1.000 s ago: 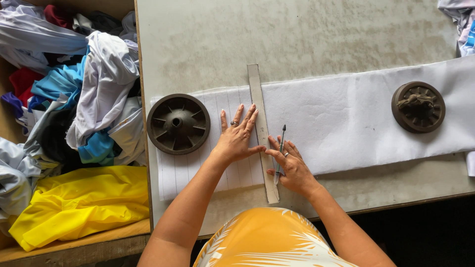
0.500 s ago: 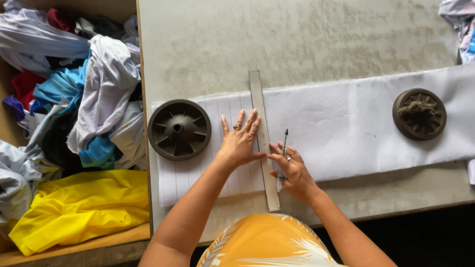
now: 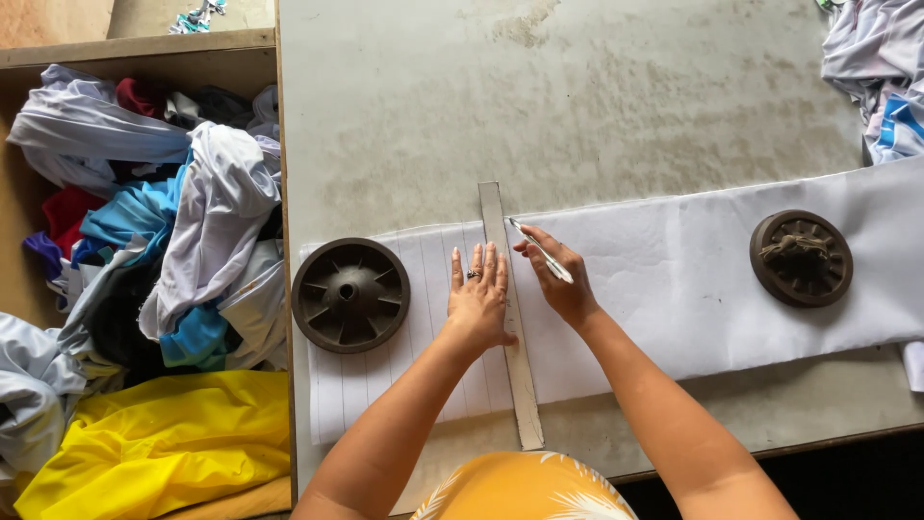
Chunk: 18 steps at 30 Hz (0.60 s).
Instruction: Marking parallel lines on a strip of white fabric using a ruler and pen, followed by cutting the fabric with scissors.
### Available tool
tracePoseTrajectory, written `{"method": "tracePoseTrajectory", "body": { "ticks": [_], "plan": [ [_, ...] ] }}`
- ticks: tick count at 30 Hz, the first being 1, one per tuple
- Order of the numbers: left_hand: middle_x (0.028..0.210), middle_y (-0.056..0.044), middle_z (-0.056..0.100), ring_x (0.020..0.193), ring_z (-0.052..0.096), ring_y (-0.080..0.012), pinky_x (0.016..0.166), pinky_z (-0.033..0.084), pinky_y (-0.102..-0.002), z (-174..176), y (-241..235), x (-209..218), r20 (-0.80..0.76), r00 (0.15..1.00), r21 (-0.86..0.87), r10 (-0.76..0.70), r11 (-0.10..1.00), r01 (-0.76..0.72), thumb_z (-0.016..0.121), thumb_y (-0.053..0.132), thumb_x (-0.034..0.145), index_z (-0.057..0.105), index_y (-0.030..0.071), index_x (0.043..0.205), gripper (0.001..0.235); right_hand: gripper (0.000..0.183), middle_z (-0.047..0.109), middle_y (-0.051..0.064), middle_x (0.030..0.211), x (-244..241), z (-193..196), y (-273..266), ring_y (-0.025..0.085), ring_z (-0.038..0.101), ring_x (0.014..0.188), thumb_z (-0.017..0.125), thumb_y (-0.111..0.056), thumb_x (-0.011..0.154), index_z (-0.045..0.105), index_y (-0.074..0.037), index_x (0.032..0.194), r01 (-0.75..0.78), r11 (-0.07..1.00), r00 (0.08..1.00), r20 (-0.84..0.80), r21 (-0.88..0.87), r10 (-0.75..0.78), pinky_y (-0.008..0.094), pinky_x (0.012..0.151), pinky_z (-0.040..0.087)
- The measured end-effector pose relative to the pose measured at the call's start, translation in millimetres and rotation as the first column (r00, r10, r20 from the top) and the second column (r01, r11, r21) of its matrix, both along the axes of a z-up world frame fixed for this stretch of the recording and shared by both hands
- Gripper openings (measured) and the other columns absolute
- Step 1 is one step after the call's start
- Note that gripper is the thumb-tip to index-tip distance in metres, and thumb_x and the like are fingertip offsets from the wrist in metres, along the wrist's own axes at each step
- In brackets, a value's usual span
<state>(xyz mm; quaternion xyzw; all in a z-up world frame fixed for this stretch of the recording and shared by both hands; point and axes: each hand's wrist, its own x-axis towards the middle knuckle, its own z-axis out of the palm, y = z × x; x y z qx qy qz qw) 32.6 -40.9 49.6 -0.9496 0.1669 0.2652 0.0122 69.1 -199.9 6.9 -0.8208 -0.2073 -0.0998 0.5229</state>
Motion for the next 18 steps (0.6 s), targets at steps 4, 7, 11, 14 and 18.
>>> {"method": "tracePoseTrajectory", "body": {
  "ticks": [4, 7, 11, 14, 18],
  "plan": [
    [0.167, -0.026, 0.005, 0.155, -0.004, -0.0381, 0.115, -0.018, -0.064, 3, 1, -2, 0.000, 1.000, -0.040, 0.013, 0.999, -0.013, 0.081, 0.067, 0.067, 0.007, -0.001, 0.160, 0.137, 0.032, 0.077, 0.011, 0.099, 7, -6, 5, 0.028, 0.072, 0.095, 0.053, -0.023, 0.108, 0.066, -0.008, 0.134, 0.020, 0.999, 0.999, -0.030, -0.026, -0.021, 0.042, 0.091, 0.055],
    [0.167, -0.025, 0.005, 0.155, -0.002, -0.0376, 0.116, -0.016, -0.064, 3, 1, 1, 0.008, 1.000, -0.035, 0.008, 0.999, -0.008, 0.081, 0.069, 0.066, 0.007, -0.001, 0.159, 0.138, 0.030, 0.078, 0.006, 0.100, 11, -6, 6, 0.027, 0.070, 0.097, 0.055, -0.024, 0.107, 0.067, -0.012, 0.132, 0.031, 0.997, 0.999, -0.007, -0.065, -0.031, 0.040, 0.092, 0.054],
    [0.168, -0.024, 0.000, 0.154, -0.007, -0.0369, 0.115, -0.018, -0.063, -2, -1, -1, -0.007, 1.000, -0.023, 0.022, 0.999, -0.022, 0.080, 0.068, 0.067, 0.005, -0.001, 0.159, 0.137, 0.027, 0.076, 0.004, 0.094, -8, -10, -6, 0.028, 0.068, 0.097, 0.056, -0.023, 0.105, 0.067, -0.014, 0.129, -0.013, 0.977, 1.000, -0.005, -0.214, 0.012, 0.041, 0.090, 0.052],
    [0.168, -0.023, -0.001, 0.154, -0.008, -0.0365, 0.114, -0.019, -0.064, -6, 0, 0, 0.001, 1.000, -0.017, 0.025, 1.000, -0.025, 0.080, 0.069, 0.066, 0.005, -0.001, 0.160, 0.139, 0.019, 0.075, 0.003, 0.084, -57, -1, -23, 0.028, 0.067, 0.089, 0.063, -0.022, 0.100, 0.072, -0.015, 0.115, -0.060, 0.953, 0.998, 0.008, -0.298, 0.065, 0.041, 0.087, 0.052],
    [0.168, -0.022, 0.001, 0.155, -0.007, -0.0359, 0.114, -0.019, -0.063, -8, -1, 1, 0.022, 0.999, -0.020, 0.040, 0.999, -0.040, 0.080, 0.070, 0.066, 0.007, 0.000, 0.160, 0.138, 0.014, 0.074, 0.003, 0.066, -166, -22, -76, 0.027, 0.069, 0.072, 0.067, -0.025, 0.093, 0.077, -0.017, 0.086, -0.188, 0.911, 0.979, -0.140, -0.366, 0.145, 0.040, 0.079, 0.053]
  ]
}}
